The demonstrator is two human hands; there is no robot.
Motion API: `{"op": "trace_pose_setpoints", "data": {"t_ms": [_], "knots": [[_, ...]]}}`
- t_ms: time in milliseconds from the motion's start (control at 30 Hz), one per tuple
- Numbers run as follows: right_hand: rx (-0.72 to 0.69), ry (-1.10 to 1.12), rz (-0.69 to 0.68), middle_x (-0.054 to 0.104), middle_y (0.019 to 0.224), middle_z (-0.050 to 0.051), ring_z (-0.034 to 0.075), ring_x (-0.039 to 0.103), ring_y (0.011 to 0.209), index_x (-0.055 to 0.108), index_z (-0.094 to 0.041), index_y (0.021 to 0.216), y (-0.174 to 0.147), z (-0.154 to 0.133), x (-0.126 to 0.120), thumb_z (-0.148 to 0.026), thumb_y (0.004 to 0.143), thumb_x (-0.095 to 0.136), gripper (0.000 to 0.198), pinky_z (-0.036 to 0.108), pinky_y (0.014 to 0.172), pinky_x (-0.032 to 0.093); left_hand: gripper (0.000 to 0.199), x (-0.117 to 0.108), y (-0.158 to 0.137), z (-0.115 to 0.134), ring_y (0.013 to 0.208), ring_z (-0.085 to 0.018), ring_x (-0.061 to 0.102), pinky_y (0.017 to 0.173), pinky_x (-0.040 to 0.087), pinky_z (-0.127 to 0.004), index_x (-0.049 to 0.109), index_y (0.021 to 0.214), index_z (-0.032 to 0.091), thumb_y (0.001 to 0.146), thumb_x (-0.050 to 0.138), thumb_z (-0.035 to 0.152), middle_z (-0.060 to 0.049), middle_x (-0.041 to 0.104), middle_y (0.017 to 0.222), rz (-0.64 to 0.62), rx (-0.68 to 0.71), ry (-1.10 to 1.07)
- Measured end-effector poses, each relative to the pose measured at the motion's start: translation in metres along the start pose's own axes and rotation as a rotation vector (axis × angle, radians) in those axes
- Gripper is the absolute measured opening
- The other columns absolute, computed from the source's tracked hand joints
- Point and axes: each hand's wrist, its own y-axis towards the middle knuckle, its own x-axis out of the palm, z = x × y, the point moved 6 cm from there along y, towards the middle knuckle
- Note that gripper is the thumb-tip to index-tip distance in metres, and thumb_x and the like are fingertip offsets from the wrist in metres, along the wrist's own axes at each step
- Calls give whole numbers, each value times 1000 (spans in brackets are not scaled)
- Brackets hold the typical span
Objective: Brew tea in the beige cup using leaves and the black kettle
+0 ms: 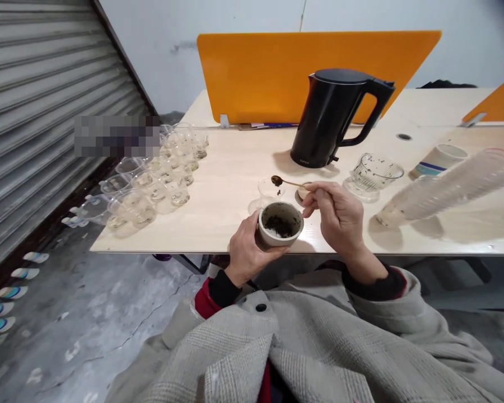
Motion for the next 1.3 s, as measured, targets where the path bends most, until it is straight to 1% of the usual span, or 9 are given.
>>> {"op": "trace_pose_setpoints", "data": {"t_ms": [133, 233, 300, 467, 667, 800, 967, 1200, 1300], "knots": [[94, 137, 64, 69, 75, -3, 10, 67, 53, 71, -21, 103, 2, 9, -5, -45, 108, 61, 27, 25, 55, 56, 97, -1, 0, 1, 128, -36, 72, 104, 62, -52, 50, 151, 24, 73, 94, 62, -16, 72, 141, 5, 16, 2], [148, 234, 102, 69, 76, -3, 11, 67, 53, 71, -22, 102, 2, 14, -6, -49, 107, 63, 29, 25, 54, 58, 96, -1, 0, 1, 124, -36, 74, 101, 64, -51, 51, 151, 23, 74, 93, 62, -15, 73, 137, 4, 22, 9], [137, 216, 96, 69, 77, -2, 11, 67, 55, 70, -22, 103, 2, 16, -5, -50, 107, 62, 29, 26, 55, 57, 95, -1, 0, 1, 123, -36, 74, 100, 64, -51, 51, 150, 23, 74, 92, 63, -15, 74, 137, 3, 22, 18], [82, 75, -90, 66, 73, -3, 8, 60, 52, 73, -22, 103, 4, 17, 3, -41, 108, 60, 24, 26, 56, 52, 99, -1, -1, -1, 125, -36, 73, 102, 63, -52, 50, 151, 23, 73, 92, 67, -16, 73, 138, 9, 15, 31], [78, 122, -42, 66, 75, -3, 9, 59, 53, 74, -22, 105, 6, 16, -2, -34, 108, 58, 20, 25, 54, 49, 99, -1, -1, -2, 126, -36, 73, 102, 63, -53, 49, 152, 24, 75, 89, 70, -16, 73, 138, -2, 14, 21], [38, 118, 10, 66, 76, -3, 9, 60, 55, 73, -22, 107, 4, 13, -6, -32, 108, 57, 20, 25, 56, 50, 99, 0, 0, -2, 125, -36, 73, 102, 62, -53, 49, 152, 25, 73, 90, 69, -15, 73, 138, -7, 5, 27], [23, 10, -163, 65, 76, -2, 10, 58, 56, 73, -22, 106, 3, 17, 5, -31, 107, 54, 21, 27, 58, 51, 100, 0, 0, -2, 127, -36, 72, 103, 62, -54, 49, 152, 25, 72, 93, 66, -16, 72, 141, 0, 4, 25], [51, 83, -45, 64, 76, -3, 9, 56, 55, 74, -23, 105, 2, 10, -2, -28, 106, 54, 21, 26, 55, 49, 100, 0, 0, -2, 127, -37, 72, 104, 61, -55, 50, 152, 24, 71, 93, 66, -16, 72, 140, -1, 1, 32], [63, 82, -66, 63, 76, -3, 8, 55, 53, 74, -22, 103, 1, 13, 1, -25, 104, 54, 20, 25, 55, 48, 101, 0, 0, -2, 127, -37, 72, 104, 62, -55, 49, 153, 23, 72, 93, 66, -16, 72, 140, 6, 9, 30]]}}
